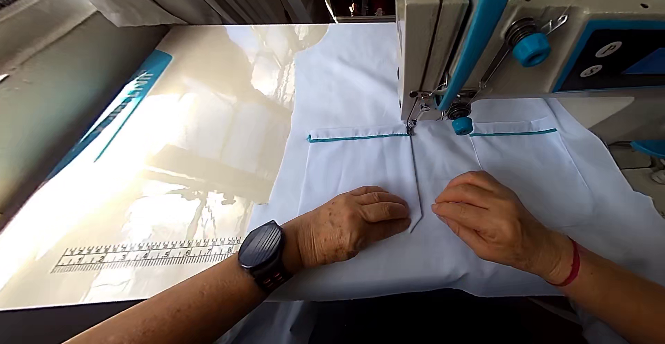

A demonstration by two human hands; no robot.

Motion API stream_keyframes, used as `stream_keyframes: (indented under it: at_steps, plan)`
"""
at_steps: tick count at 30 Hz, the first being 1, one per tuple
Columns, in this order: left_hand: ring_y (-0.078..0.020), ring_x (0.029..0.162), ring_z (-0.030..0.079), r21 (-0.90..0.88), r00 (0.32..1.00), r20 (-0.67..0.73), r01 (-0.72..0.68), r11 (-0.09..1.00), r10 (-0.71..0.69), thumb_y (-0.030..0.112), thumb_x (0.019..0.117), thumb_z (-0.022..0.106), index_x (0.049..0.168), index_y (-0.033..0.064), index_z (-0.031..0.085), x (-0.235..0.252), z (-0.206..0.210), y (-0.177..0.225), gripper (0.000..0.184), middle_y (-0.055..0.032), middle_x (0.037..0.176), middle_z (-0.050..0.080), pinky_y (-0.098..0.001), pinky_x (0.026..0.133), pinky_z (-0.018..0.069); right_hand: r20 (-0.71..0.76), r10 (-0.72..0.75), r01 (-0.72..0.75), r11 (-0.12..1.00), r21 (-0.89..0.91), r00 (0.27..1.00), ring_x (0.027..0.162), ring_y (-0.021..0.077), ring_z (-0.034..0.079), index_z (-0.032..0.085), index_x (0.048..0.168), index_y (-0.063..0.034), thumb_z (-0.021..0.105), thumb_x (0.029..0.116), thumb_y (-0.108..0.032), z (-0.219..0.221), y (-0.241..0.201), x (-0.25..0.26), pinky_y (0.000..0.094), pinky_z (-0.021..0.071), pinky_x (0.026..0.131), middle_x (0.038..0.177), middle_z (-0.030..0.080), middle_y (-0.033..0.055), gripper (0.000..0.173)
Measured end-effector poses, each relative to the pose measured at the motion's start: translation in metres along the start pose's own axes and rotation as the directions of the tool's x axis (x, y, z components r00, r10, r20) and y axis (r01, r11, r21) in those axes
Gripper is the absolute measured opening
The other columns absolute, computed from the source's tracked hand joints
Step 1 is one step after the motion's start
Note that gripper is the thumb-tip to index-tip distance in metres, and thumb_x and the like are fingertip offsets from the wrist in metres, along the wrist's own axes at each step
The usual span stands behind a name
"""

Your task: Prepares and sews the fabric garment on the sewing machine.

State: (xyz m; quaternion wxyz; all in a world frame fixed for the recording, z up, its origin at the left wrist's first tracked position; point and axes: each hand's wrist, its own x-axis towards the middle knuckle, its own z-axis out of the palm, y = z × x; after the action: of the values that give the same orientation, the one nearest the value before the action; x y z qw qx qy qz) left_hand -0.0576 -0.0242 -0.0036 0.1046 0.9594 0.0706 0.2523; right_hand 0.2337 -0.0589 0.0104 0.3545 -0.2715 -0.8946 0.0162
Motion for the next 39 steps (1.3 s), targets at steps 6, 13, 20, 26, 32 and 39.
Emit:
stream_keyframes:
  at_steps: [6, 13, 20, 26, 32, 39]
  plan:
    - [-0.0205, 0.124, 0.064, -0.018, 1.0, -0.022, 0.019, 1.0, -0.019, 0.0, 0.1016, 0.046, 0.116, 0.0053, 0.074, -0.002, 0.001, 0.003, 0.032, -0.0077, 0.121, 0.073, -0.0327, 0.111, 0.0464, 0.13, -0.232, 0.24, 0.97, -0.05, 0.964, 0.094, 0.0206, 0.067, 0.073, 0.091, -0.0071, 0.052, 0.1002, -0.004, 0.017, -0.004, 0.02, 0.0334, 0.0516, 0.088, 0.09, 0.073, 0.0048, 0.023]
    - [-0.0217, 0.124, 0.065, -0.024, 0.999, -0.036, 0.007, 1.0, -0.008, -0.001, 0.1002, 0.046, 0.117, 0.0014, 0.073, -0.003, 0.0, 0.002, 0.032, -0.0105, 0.123, 0.073, -0.0323, 0.111, 0.0473, 0.102, -0.308, 0.322, 0.932, -0.166, 0.946, 0.087, 0.0231, 0.066, 0.069, 0.094, -0.0027, 0.046, 0.1004, 0.0, 0.023, -0.008, 0.016, 0.0339, 0.0502, 0.081, 0.089, 0.074, 0.0097, 0.024]
    - [-0.021, 0.129, 0.062, -0.095, 0.999, 0.025, 0.025, 0.995, -0.023, -0.004, 0.0991, 0.043, 0.123, 0.0064, 0.072, -0.003, -0.001, -0.001, 0.039, -0.0083, 0.13, 0.071, -0.0342, 0.114, 0.0447, 0.103, -0.156, 0.153, 0.988, 0.033, 0.982, 0.101, 0.0216, 0.066, 0.073, 0.096, -0.0077, 0.053, 0.1062, -0.036, 0.005, -0.032, -0.025, 0.0342, 0.0465, 0.095, 0.098, 0.075, 0.0073, 0.036]
    - [-0.0228, 0.136, 0.057, -0.011, 0.999, 0.025, 0.033, 0.999, -0.032, 0.002, 0.1038, 0.039, 0.128, 0.0136, 0.069, -0.005, 0.002, -0.001, 0.04, -0.0039, 0.136, 0.067, -0.0444, 0.116, 0.0414, 0.121, -0.063, 0.069, 0.996, -0.048, 0.991, 0.122, 0.0197, 0.064, 0.072, 0.114, -0.0096, 0.047, 0.1069, -0.042, 0.014, -0.026, -0.015, 0.0331, 0.0445, 0.106, 0.123, 0.074, 0.0076, 0.042]
    - [-0.0237, 0.138, 0.054, -0.024, 0.999, 0.028, 0.026, 0.999, -0.025, 0.001, 0.104, 0.036, 0.131, 0.0147, 0.067, -0.005, 0.002, -0.006, 0.043, -0.0039, 0.138, 0.066, -0.0455, 0.118, 0.0378, 0.145, -0.129, 0.126, 0.992, 0.03, 0.981, 0.113, 0.0213, 0.068, 0.076, 0.104, -0.0071, 0.055, 0.1043, -0.019, 0.008, -0.032, -0.031, 0.0296, 0.0464, 0.105, 0.108, 0.077, 0.0085, 0.024]
    - [-0.0222, 0.138, 0.054, -0.02, 0.998, 0.04, 0.053, 0.998, -0.052, 0.001, 0.1026, 0.038, 0.13, 0.0147, 0.068, 0.0, -0.002, -0.026, 0.043, -0.0023, 0.138, 0.066, -0.0469, 0.119, 0.0373, 0.118, -0.129, 0.123, 0.991, 0.054, 0.985, 0.121, 0.021, 0.065, 0.074, 0.109, -0.0072, 0.055, 0.1043, -0.017, 0.012, -0.009, -0.027, 0.0313, 0.0441, 0.109, 0.116, 0.076, 0.0083, 0.022]
